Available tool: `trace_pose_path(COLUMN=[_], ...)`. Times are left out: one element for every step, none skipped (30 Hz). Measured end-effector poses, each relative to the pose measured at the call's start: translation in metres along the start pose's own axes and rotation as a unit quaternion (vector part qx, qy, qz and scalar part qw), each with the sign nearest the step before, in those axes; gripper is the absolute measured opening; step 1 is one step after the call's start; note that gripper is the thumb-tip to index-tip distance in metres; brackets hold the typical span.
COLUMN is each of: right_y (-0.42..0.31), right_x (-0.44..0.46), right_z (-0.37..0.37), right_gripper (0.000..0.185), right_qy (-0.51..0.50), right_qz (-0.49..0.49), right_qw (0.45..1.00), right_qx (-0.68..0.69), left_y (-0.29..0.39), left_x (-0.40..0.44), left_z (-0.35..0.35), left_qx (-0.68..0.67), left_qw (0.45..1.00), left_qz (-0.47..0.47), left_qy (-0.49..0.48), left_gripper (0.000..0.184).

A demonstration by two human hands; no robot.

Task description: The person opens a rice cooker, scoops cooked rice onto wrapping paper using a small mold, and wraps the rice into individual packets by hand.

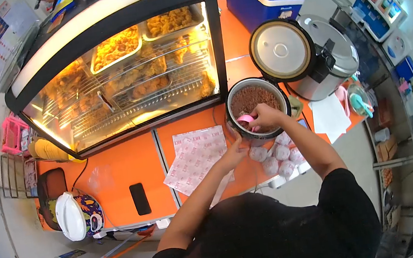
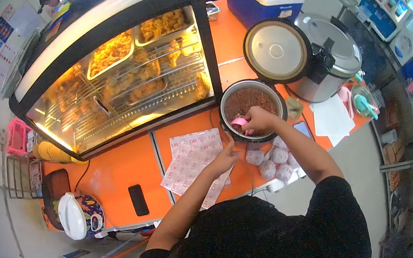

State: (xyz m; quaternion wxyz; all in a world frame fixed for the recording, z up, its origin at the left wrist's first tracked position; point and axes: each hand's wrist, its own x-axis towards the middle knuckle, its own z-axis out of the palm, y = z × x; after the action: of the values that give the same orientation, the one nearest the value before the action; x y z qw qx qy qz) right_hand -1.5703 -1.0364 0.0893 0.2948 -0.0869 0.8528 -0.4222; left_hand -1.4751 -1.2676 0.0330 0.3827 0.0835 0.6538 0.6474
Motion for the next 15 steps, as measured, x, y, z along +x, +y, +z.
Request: trace_pose_path(right_y=[0.017,0.009,0.002,-0.004,-0.002,0.003,0.009,0.016,0.023,0.030,0.037,0.044,0.046,0.049,0.052], right_x=[0.010,0.007,0.002,-0.001,0.000,0.002,0.004,0.005,0.006,0.005,0.003,0.000,-0.003,-0.004,-0.005], right_z=[-0.004,-0.008,-0.014,-0.019,-0.022,-0.025,-0.028,-0.031,-0.034,-0.037,-0.041,-0.045,-0.049,-0.051,-0.052], right_gripper=[0.031,0.033,0.035,0.037,0.039,0.040,0.041,0.041,0.041,0.042,0.039,0.037,0.035,0.033,0.033], right_qy=[-0.004,-0.018,-0.030,-0.042,-0.053,-0.064,-0.075,-0.071,-0.068,-0.064,-0.059,-0.052,-0.046,-0.039,-0.035], right_qz=[-0.028,-0.020,-0.011,-0.002,0.000,0.002,0.003,0.009,0.017,0.024,0.038,0.052,0.065,0.079,0.070], right_qw=[0.999,1.000,0.999,0.999,0.998,0.997,0.996,0.995,0.994,0.992,0.985,0.977,0.966,0.953,0.950], right_qx=[-0.024,-0.010,0.004,0.019,0.026,0.032,0.039,0.063,0.086,0.110,0.156,0.202,0.247,0.291,0.301], left_y=[-0.010,-0.017,-0.024,-0.025,-0.027,-0.028,-0.025,-0.023,-0.022,-0.022,-0.021,-0.019,-0.013,-0.010,-0.019], left_x=[0.004,0.006,0.010,0.011,0.012,0.012,0.010,0.009,0.007,0.006,0.003,-0.001,-0.007,-0.012,-0.012], left_z=[0.000,0.001,0.002,0.004,0.006,0.006,0.005,0.004,0.004,0.005,0.006,0.006,0.006,0.005,0.000], left_qx=[-0.003,-0.006,-0.018,-0.030,-0.041,-0.034,-0.026,-0.018,-0.024,-0.031,-0.037,-0.031,-0.025,-0.019,-0.014], left_qw=[1.000,1.000,1.000,0.999,0.998,0.999,0.999,0.999,0.999,0.999,0.998,0.999,0.998,0.998,0.997], left_qz=[0.010,0.018,0.026,0.033,0.039,0.036,0.034,0.031,0.033,0.035,0.036,0.031,0.028,0.023,0.025], left_qy=[-0.003,-0.007,-0.001,0.005,0.010,0.013,0.016,0.020,0.021,0.021,0.022,0.031,0.041,0.050,0.075], left_gripper=[0.092,0.092,0.092,0.092,0.092,0.092,0.092,0.092,0.093,0.093,0.093,0.092,0.090,0.089,0.085])
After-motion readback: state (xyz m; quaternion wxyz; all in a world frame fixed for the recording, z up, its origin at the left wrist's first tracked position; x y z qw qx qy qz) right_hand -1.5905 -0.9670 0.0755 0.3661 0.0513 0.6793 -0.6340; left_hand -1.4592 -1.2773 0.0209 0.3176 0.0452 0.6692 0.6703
